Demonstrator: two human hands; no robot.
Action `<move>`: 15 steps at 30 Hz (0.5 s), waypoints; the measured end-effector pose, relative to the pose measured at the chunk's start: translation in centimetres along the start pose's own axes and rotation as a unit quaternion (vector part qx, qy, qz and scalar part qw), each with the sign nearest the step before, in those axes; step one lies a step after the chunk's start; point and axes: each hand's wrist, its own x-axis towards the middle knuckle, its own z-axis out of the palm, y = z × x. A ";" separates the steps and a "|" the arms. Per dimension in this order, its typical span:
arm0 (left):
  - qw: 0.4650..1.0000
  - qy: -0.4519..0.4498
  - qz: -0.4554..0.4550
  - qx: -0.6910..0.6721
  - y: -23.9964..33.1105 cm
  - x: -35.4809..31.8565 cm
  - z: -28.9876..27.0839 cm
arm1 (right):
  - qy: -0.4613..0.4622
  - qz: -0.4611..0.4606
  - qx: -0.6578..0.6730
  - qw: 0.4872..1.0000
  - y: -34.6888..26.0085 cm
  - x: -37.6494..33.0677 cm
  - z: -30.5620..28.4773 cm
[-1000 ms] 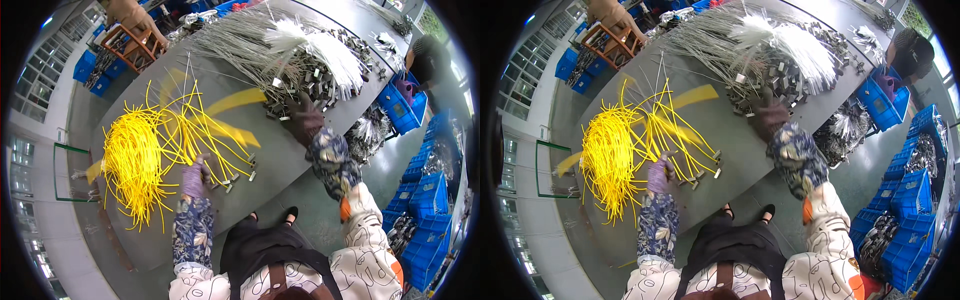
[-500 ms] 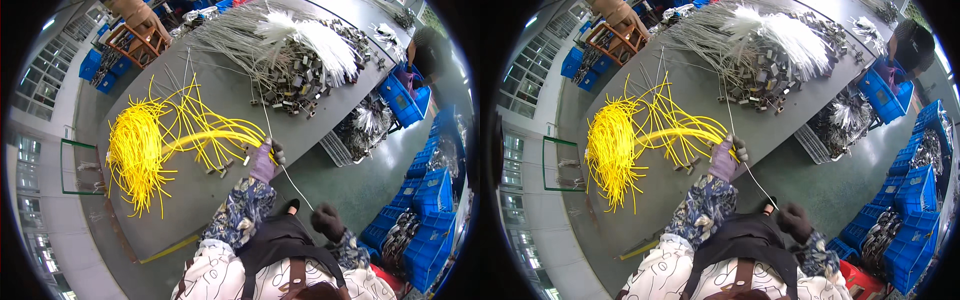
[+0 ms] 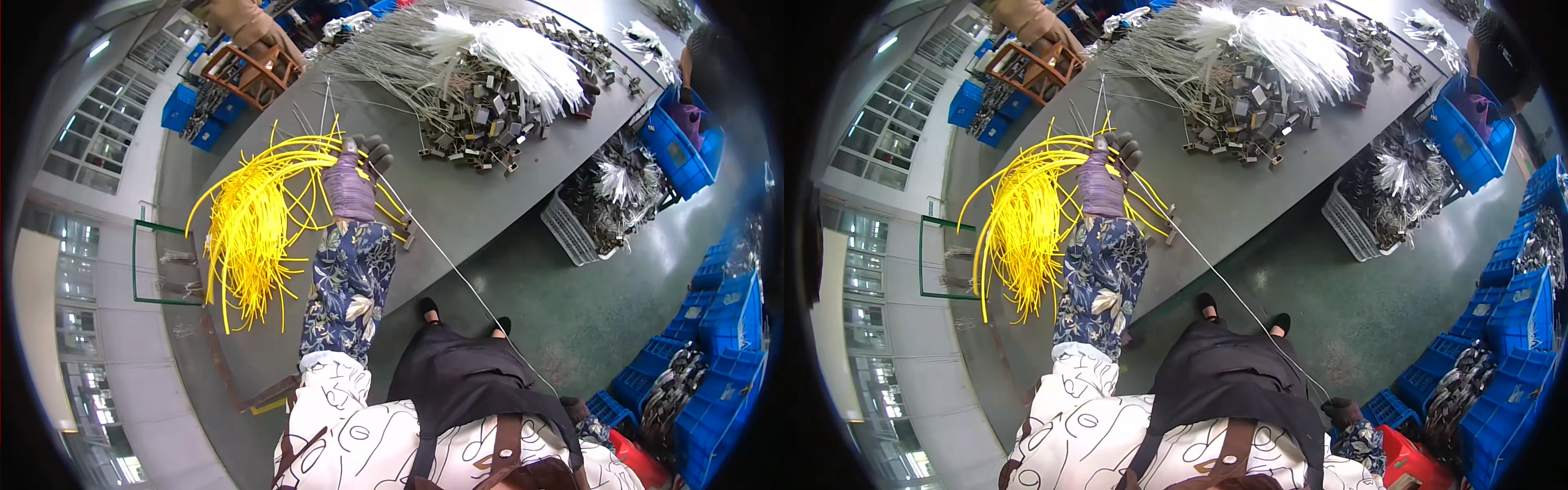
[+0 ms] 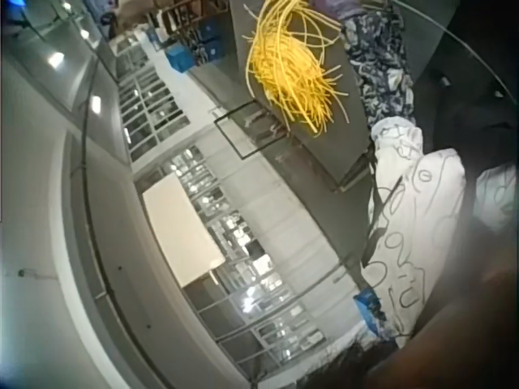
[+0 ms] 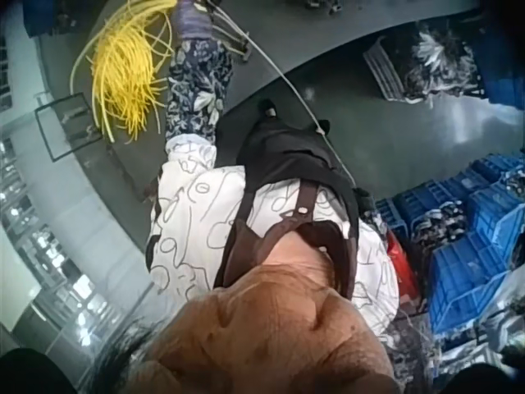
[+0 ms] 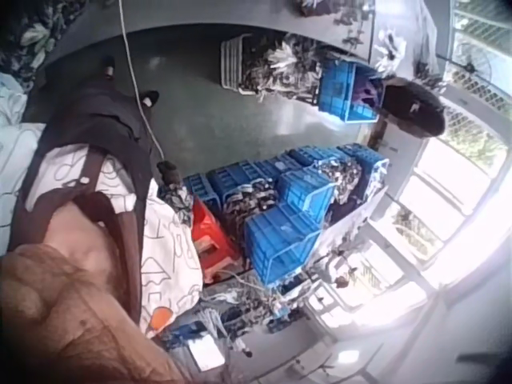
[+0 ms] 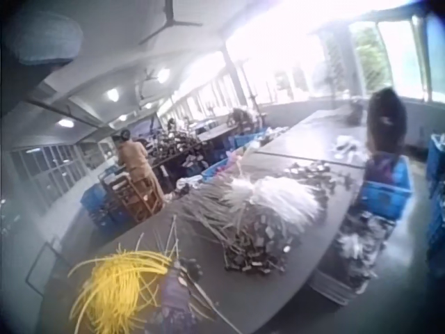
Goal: The person threads long metal wire assemblies into yellow plastic sleeves one by one by hand, gathers the assembled sleeved wires into a bundle, and places them onto the workbench.
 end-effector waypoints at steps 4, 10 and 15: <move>1.000 0.008 0.018 -0.006 1.7 -0.8 -0.7 | -0.022 0.081 0.056 0.995 -2.2 -0.4 -1.1; 0.985 0.094 -0.004 -0.142 1.5 -0.9 -3.4 | -0.023 -0.022 0.055 0.998 -0.1 0.6 -1.1; 0.982 0.138 0.016 -0.127 1.7 -0.6 -4.1 | -0.024 0.026 0.032 0.999 -2.2 1.3 -2.0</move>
